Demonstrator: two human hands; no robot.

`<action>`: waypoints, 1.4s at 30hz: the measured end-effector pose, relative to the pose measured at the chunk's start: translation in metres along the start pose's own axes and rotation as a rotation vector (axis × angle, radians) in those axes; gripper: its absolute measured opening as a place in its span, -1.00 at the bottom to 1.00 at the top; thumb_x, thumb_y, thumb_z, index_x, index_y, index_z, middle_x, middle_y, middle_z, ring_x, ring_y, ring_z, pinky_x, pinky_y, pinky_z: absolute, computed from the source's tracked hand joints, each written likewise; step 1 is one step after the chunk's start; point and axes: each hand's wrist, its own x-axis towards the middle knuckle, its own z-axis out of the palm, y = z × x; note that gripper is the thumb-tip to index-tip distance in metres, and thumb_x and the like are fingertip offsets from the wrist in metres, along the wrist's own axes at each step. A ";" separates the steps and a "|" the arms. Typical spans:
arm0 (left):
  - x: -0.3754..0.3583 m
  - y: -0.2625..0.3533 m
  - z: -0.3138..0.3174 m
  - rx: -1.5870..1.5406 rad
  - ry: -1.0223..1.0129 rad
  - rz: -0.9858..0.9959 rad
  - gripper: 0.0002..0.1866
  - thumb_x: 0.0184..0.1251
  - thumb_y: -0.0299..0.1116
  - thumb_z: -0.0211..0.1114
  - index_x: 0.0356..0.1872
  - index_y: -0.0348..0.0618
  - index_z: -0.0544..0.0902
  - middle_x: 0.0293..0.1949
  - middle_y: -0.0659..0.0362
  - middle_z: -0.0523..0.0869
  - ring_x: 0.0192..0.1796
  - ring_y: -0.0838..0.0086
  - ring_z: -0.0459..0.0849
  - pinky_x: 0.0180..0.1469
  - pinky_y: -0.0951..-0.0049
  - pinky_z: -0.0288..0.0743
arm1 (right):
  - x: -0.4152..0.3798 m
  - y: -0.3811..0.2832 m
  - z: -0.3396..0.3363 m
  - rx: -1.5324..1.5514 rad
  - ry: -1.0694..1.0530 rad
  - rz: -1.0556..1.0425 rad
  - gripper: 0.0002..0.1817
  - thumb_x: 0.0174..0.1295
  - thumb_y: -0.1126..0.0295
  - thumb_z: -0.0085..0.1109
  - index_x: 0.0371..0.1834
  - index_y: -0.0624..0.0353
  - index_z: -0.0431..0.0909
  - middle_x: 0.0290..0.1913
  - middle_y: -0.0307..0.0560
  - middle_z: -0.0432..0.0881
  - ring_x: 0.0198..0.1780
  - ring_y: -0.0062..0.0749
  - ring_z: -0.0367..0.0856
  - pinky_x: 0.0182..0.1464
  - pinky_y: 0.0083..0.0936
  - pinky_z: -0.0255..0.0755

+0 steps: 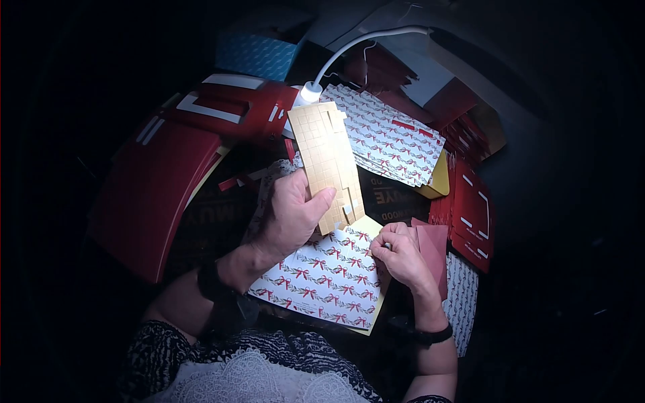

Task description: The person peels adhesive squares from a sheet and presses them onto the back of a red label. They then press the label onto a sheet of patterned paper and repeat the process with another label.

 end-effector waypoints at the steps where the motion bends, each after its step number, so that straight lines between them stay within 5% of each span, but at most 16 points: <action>1: 0.000 0.000 0.000 0.002 0.003 0.003 -0.79 0.33 -0.58 0.08 -0.08 -0.50 0.52 -0.20 0.06 0.69 -0.19 0.57 0.65 -0.12 0.52 0.55 | 0.000 0.000 0.000 -0.019 0.000 0.006 -0.91 0.03 0.40 0.25 -0.46 0.17 0.68 -0.19 -0.03 0.54 -0.01 -0.15 0.35 0.10 -0.33 0.25; 14: 0.001 0.004 -0.003 -0.009 -0.015 -0.030 -0.75 0.34 -0.56 0.09 0.00 -0.46 0.50 -0.12 0.03 0.69 -0.13 0.55 0.67 -0.01 0.52 0.55 | -0.006 -0.012 0.013 -0.253 0.242 -0.139 -0.91 -0.04 0.54 0.25 -0.53 0.27 0.50 -0.17 0.09 0.52 -0.06 -0.03 0.39 0.04 -0.25 0.30; 23: 0.002 0.006 -0.004 -0.002 -0.010 -0.039 -0.75 0.35 -0.55 0.08 0.00 -0.46 0.50 -0.11 0.03 0.68 -0.11 0.54 0.67 0.02 0.51 0.54 | -0.010 0.000 0.010 0.101 0.205 -0.061 -0.92 0.00 0.53 0.25 -0.46 0.26 0.54 -0.18 0.05 0.54 -0.09 -0.13 0.43 0.02 -0.31 0.32; 25: 0.002 0.004 -0.005 0.002 -0.025 -0.032 -0.75 0.35 -0.56 0.08 0.00 -0.46 0.50 -0.11 0.03 0.68 -0.11 0.53 0.67 0.02 0.50 0.54 | -0.015 -0.008 0.006 -0.032 0.295 -0.101 -0.95 0.01 0.55 0.24 -0.46 0.27 0.57 -0.33 0.01 0.55 -0.20 -0.11 0.46 -0.06 -0.28 0.37; 42: 0.002 0.006 -0.005 0.017 -0.017 -0.015 -0.76 0.35 -0.54 0.10 -0.02 -0.45 0.51 -0.13 0.05 0.69 -0.14 0.56 0.67 -0.02 0.54 0.55 | -0.019 -0.028 0.012 -0.299 0.266 -0.280 -0.93 0.02 0.52 0.27 -0.49 0.28 0.58 -0.41 0.02 0.52 -0.28 -0.10 0.45 -0.16 -0.26 0.39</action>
